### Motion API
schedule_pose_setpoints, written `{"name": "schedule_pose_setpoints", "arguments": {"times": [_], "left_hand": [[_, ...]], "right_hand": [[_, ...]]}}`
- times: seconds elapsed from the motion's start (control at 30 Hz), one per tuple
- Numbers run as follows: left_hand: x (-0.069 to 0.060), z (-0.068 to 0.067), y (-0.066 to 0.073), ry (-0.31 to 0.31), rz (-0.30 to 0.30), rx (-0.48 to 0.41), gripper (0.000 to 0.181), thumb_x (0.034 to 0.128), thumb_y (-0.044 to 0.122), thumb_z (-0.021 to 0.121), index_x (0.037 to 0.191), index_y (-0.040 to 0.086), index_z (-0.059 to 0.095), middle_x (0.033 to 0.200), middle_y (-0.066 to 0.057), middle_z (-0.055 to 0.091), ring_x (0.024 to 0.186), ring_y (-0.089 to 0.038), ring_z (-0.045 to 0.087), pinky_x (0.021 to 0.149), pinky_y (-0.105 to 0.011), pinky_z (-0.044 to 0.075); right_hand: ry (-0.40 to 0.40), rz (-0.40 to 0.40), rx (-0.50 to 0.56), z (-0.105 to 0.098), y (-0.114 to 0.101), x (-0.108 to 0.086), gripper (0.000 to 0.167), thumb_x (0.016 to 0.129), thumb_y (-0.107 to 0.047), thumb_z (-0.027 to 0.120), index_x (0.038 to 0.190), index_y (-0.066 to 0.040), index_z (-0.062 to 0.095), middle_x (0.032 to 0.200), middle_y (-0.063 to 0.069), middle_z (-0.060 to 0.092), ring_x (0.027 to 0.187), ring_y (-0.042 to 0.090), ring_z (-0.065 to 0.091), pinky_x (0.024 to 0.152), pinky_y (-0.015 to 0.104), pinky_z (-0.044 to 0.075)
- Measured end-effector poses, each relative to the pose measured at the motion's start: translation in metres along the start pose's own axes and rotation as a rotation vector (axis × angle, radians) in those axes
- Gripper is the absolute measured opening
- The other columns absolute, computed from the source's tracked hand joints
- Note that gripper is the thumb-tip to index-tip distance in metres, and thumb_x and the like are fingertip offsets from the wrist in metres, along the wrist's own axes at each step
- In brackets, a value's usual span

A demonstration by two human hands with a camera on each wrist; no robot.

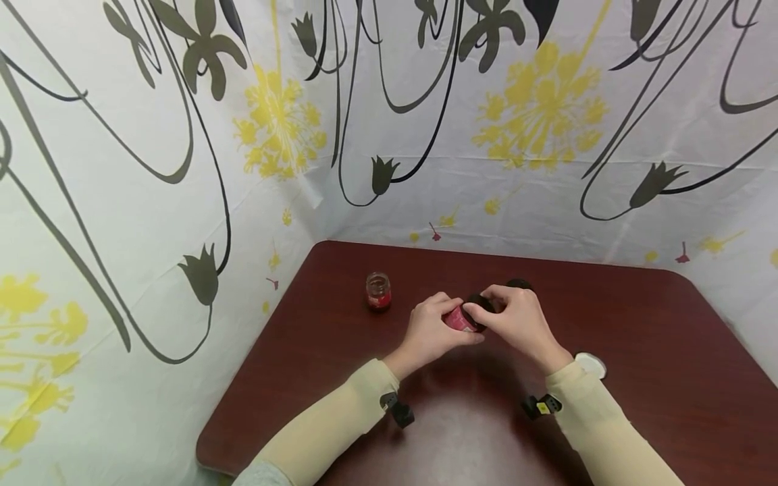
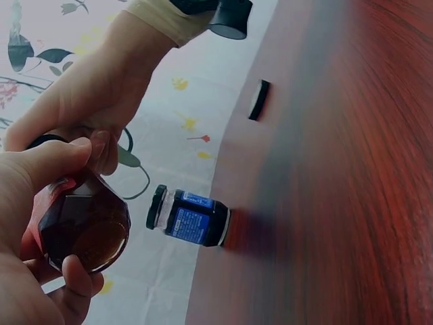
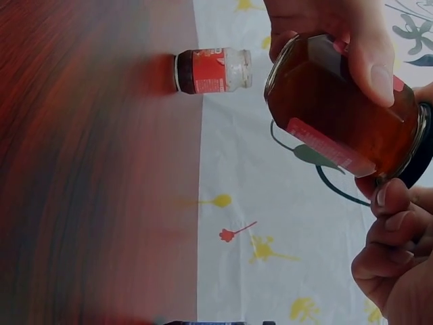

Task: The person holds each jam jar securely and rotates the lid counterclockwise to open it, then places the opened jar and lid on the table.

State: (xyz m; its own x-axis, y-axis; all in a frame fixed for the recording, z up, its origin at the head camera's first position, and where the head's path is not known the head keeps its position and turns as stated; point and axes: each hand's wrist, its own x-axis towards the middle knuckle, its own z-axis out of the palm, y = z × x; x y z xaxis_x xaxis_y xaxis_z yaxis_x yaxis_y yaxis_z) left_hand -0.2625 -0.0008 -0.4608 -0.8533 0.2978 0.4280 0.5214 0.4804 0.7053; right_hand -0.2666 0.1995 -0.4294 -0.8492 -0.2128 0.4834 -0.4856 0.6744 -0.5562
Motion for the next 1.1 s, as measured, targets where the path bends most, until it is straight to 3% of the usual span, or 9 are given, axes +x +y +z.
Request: {"name": "schedule_pose_setpoints", "arguments": {"times": [0.23,0.53,0.8,1.1], "left_hand": [[-0.008,0.003,-0.001,0.016,-0.013,0.023,0.069,0.0699,0.055,0.088,0.124,0.014,0.073,0.086,0.015,0.051,0.074,-0.003,0.051,0.06,-0.017,0.047],[-0.009,0.003,-0.002,0.079,0.005,0.111,0.062,0.069,0.053,0.09,0.116,0.016,0.075,0.086,0.015,0.052,0.075,-0.001,0.049,0.061,-0.015,0.042],[-0.011,0.005,-0.006,0.077,0.004,0.139,0.06,0.0703,0.057,0.087,0.114,0.017,0.074,0.088,0.015,0.053,0.078,-0.001,0.05,0.064,-0.016,0.043],[-0.013,0.005,-0.009,0.087,0.037,0.163,0.061,0.0706,0.06,0.085,0.113,0.018,0.074,0.09,0.015,0.055,0.079,0.0,0.049,0.064,-0.014,0.042]], "right_hand": [[-0.048,-0.016,0.047,0.002,0.003,-0.003,0.024,0.084,-0.056,0.076,0.09,-0.033,0.069,0.057,-0.008,0.052,0.052,0.012,0.046,0.046,0.03,0.039],[-0.117,0.003,0.021,0.002,0.002,-0.001,0.029,0.087,-0.061,0.069,0.099,-0.034,0.068,0.065,-0.01,0.056,0.059,0.012,0.05,0.053,0.031,0.042],[-0.201,0.057,0.04,0.0,0.001,-0.003,0.039,0.088,-0.063,0.066,0.112,-0.032,0.068,0.074,-0.011,0.063,0.066,0.012,0.056,0.058,0.032,0.047],[-0.248,0.042,0.017,-0.004,0.0,-0.004,0.039,0.089,-0.064,0.065,0.116,-0.035,0.066,0.078,-0.013,0.064,0.068,0.011,0.057,0.061,0.033,0.048]]}}
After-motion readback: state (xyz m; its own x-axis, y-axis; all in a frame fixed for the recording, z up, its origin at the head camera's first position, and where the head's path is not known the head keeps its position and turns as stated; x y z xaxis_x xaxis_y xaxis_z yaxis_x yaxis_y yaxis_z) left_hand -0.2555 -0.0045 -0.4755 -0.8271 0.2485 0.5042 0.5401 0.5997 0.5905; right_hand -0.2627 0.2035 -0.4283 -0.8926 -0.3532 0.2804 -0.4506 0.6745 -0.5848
